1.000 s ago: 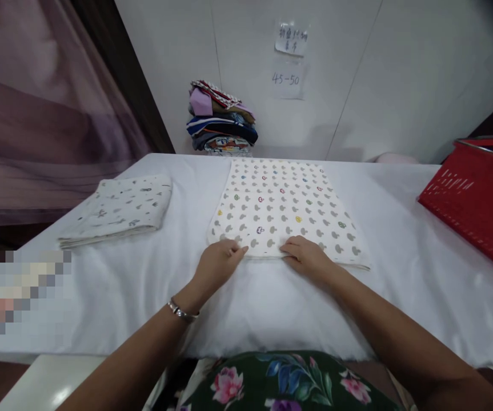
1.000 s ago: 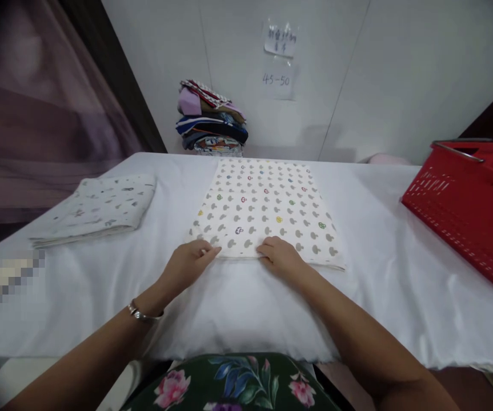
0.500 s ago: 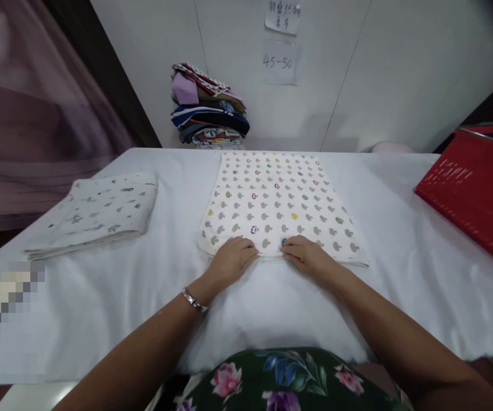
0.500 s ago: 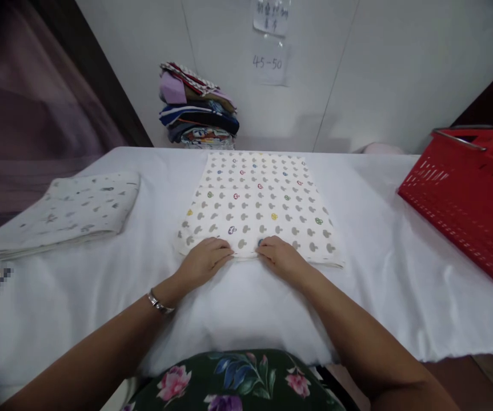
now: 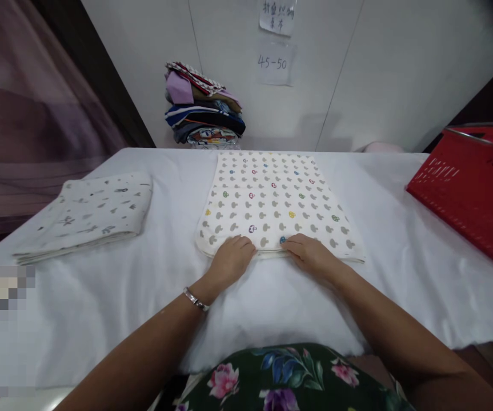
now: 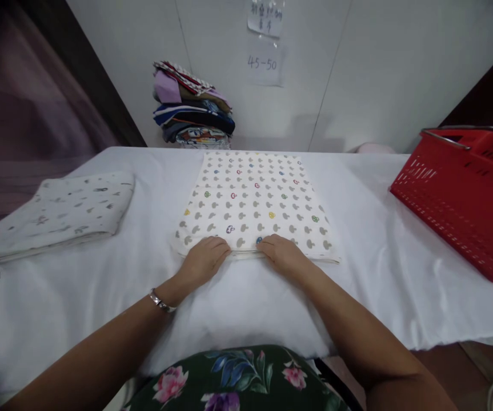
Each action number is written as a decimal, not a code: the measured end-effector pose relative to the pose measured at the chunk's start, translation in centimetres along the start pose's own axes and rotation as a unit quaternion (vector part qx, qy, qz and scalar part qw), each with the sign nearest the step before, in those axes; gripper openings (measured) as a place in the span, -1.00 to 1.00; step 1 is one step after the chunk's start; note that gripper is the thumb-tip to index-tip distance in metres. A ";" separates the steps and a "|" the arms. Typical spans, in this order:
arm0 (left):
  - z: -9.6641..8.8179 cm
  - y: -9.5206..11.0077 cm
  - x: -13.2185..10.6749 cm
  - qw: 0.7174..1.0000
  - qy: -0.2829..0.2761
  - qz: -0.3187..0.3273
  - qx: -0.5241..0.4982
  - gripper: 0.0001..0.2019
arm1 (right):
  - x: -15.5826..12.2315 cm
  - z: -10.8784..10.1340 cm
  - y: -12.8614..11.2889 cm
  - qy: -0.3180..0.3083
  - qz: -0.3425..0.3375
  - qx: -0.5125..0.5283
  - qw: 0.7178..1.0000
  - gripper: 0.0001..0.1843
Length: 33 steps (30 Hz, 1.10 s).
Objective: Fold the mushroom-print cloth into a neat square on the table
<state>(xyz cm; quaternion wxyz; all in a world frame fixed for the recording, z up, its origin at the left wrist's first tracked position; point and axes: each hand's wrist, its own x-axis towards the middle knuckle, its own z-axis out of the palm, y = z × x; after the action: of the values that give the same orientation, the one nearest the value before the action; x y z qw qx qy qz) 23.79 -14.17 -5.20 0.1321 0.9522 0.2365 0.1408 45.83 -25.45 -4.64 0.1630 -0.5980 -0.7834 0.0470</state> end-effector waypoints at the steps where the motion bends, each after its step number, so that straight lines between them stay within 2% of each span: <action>1: 0.0 0.0 -0.1 1.000 0.004 0.002 -0.018 -0.75 | 0.0 0.0 0.0 -0.003 0.007 -0.010 1.000 -0.70; 4: 0.0 0.0 -0.4 0.999 0.005 0.003 -0.046 -0.78 | 0.0 -0.2 -0.3 -0.016 0.024 -0.036 0.999 -0.73; 8: 0.3 0.0 -0.7 1.000 -0.005 0.019 -0.010 -0.77 | 0.0 -0.4 -0.7 -0.033 0.014 -0.051 0.998 -0.76; 16: 1.1 -0.2 -0.9 0.999 -0.019 0.029 -0.030 -0.72 | -0.1 -0.1 -0.8 -0.007 0.010 -0.015 1.000 -0.74; 20: 0.8 0.1 -1.0 0.997 -0.016 0.034 -0.060 -0.77 | 0.0 -0.2 -0.9 -0.022 0.014 -0.049 0.998 -0.75; 23: 0.3 0.6 -0.9 0.997 -0.029 0.049 -0.043 -0.82 | 0.1 -0.3 -0.8 -0.036 0.008 -0.062 0.997 -0.75; 33: 0.4 0.1 -0.3 0.998 -0.032 0.044 -0.041 -0.83 | -0.6 -0.8 -0.7 -0.031 -0.012 -0.027 0.999 -0.76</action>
<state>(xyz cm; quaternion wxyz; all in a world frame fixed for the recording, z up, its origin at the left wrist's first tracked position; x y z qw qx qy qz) 23.68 -14.47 -5.64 0.1726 0.9595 0.1837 0.1259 45.62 -26.27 -3.79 0.1226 -0.5912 -0.7960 0.0423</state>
